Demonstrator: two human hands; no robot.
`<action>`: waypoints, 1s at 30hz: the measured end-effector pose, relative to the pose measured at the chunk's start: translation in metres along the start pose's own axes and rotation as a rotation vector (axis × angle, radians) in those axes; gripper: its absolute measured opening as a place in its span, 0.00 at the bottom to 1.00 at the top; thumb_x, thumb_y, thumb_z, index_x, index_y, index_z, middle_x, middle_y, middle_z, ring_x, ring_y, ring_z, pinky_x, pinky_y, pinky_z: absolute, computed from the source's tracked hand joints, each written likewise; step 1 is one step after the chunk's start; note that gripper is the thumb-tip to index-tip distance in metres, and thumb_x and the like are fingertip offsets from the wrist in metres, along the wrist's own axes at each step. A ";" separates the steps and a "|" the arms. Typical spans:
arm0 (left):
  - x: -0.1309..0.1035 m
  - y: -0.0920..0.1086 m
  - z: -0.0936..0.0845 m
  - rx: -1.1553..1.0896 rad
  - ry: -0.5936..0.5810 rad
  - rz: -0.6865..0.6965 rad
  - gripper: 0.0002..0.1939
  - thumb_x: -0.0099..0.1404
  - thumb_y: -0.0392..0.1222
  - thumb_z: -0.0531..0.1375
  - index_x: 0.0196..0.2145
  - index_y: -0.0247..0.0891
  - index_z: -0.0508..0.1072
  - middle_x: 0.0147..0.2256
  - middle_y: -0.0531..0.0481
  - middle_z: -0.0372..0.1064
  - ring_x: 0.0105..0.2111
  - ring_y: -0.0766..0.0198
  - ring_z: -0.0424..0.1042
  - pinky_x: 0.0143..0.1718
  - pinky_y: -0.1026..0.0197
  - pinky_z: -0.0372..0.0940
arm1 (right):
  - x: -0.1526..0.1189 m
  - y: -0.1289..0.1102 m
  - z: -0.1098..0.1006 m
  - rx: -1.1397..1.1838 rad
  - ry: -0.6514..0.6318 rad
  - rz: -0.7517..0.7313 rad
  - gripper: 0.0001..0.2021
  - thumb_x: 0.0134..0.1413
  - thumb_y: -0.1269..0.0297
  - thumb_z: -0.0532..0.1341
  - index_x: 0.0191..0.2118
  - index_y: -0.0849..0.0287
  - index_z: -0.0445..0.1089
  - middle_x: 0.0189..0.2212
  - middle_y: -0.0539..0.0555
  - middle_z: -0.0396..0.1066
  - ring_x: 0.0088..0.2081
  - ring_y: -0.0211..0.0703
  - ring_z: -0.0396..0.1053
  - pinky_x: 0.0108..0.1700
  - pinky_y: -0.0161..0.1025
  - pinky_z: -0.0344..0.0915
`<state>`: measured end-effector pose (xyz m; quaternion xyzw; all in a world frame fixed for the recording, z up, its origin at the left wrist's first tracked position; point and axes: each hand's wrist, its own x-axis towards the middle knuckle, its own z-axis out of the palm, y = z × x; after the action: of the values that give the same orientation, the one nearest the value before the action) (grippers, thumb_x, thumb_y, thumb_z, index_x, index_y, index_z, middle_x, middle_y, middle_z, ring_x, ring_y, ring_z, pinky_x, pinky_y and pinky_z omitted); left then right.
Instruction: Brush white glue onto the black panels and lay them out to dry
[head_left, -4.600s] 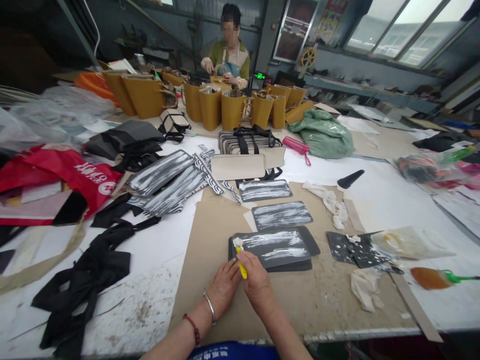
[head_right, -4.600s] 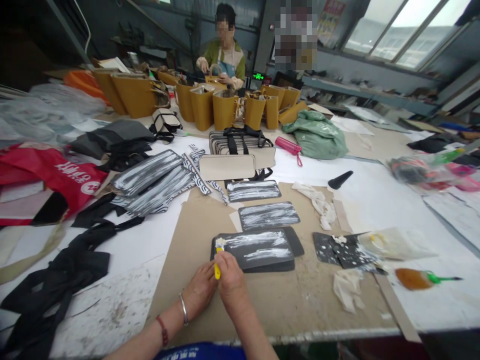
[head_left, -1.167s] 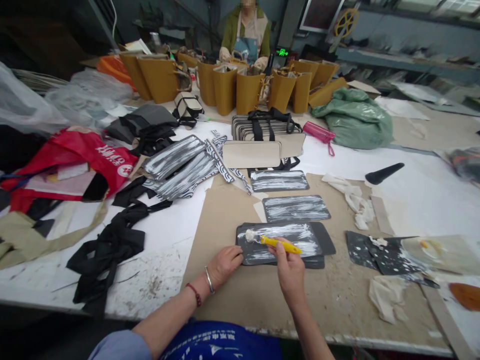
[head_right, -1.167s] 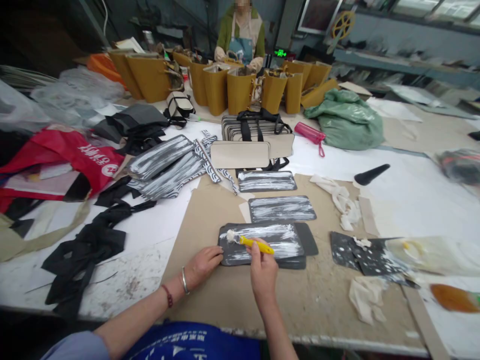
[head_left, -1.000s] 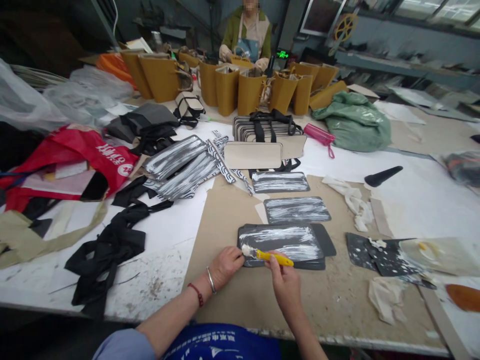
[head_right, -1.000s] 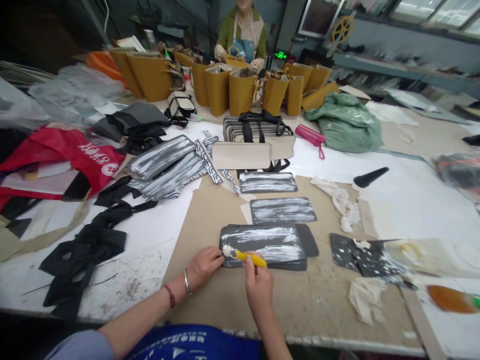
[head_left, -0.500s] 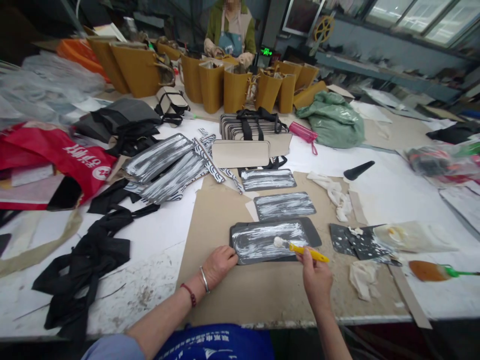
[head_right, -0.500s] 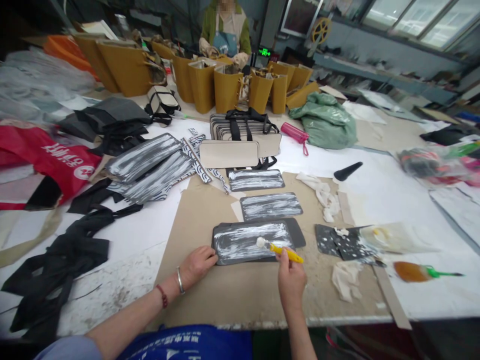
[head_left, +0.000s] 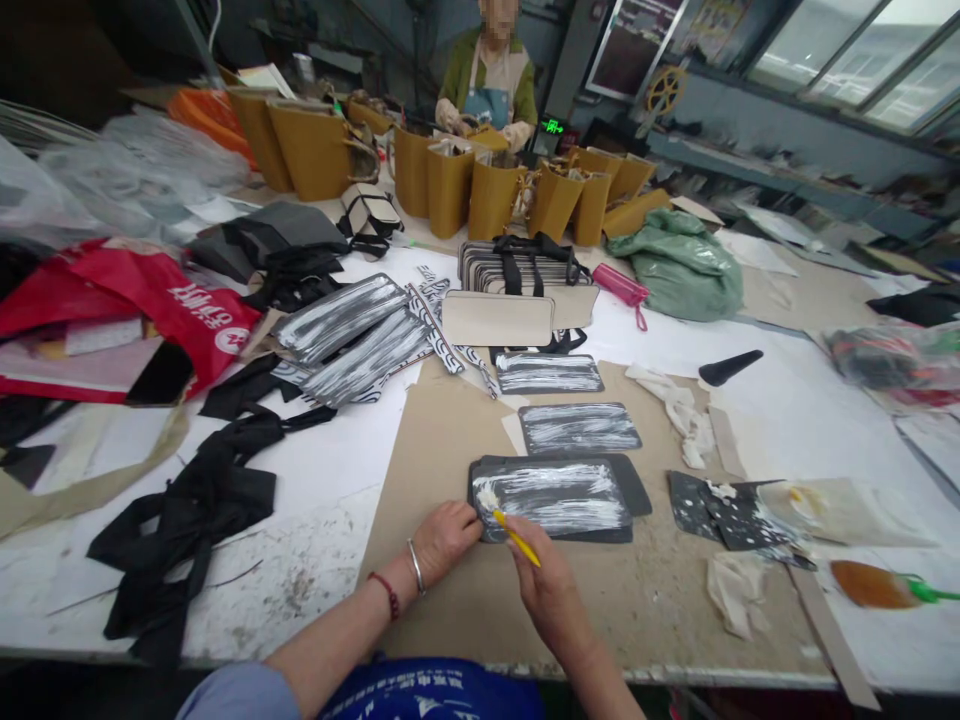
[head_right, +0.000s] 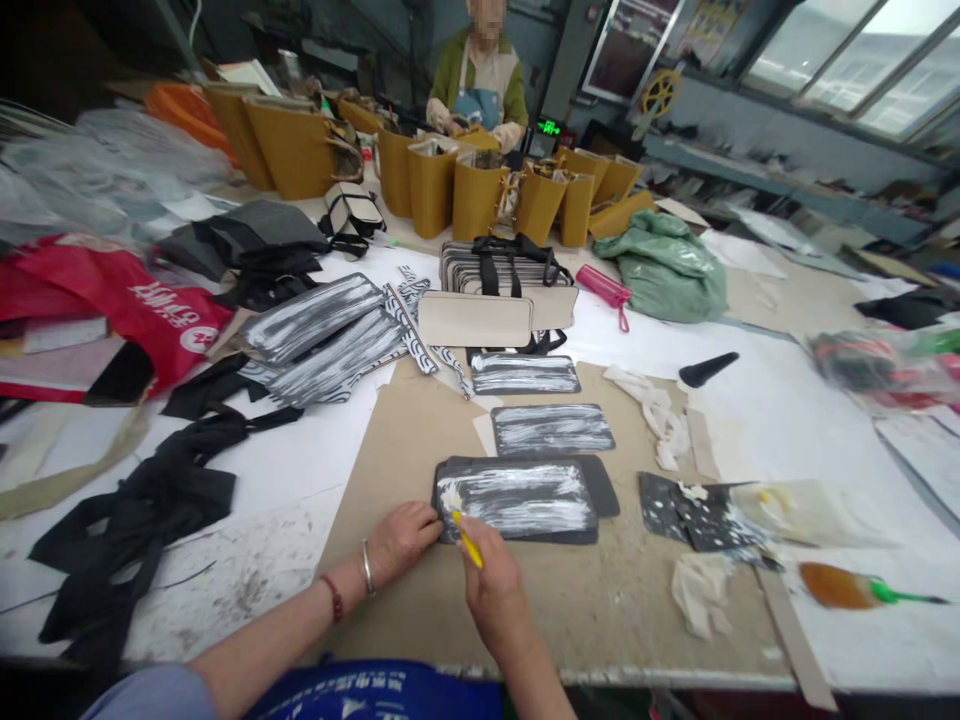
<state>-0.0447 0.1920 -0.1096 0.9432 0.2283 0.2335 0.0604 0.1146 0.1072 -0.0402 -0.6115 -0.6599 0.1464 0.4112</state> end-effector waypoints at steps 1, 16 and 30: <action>0.000 0.000 0.000 -0.007 -0.003 0.006 0.09 0.64 0.35 0.51 0.27 0.35 0.67 0.24 0.50 0.61 0.26 0.64 0.57 0.26 0.63 0.54 | -0.005 -0.001 -0.005 -0.009 -0.021 0.015 0.13 0.56 0.70 0.52 0.46 0.56 0.66 0.39 0.55 0.72 0.43 0.41 0.69 0.45 0.39 0.67; -0.005 0.004 0.002 0.016 -0.006 -0.031 0.09 0.65 0.35 0.50 0.29 0.35 0.68 0.25 0.50 0.61 0.27 0.64 0.58 0.27 0.63 0.55 | 0.010 -0.001 -0.001 0.075 -0.008 0.082 0.11 0.57 0.66 0.52 0.43 0.57 0.67 0.38 0.56 0.71 0.42 0.41 0.69 0.45 0.40 0.66; -0.006 0.021 0.003 0.077 -0.027 -0.148 0.09 0.63 0.31 0.51 0.27 0.35 0.67 0.26 0.49 0.62 0.28 0.63 0.58 0.28 0.62 0.57 | -0.016 0.040 -0.038 0.190 0.255 0.733 0.23 0.47 0.45 0.54 0.35 0.62 0.70 0.30 0.61 0.74 0.33 0.50 0.73 0.40 0.45 0.68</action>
<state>-0.0394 0.1701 -0.1105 0.9284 0.3056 0.2068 0.0443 0.1686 0.0894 -0.0503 -0.7791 -0.3251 0.2669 0.4649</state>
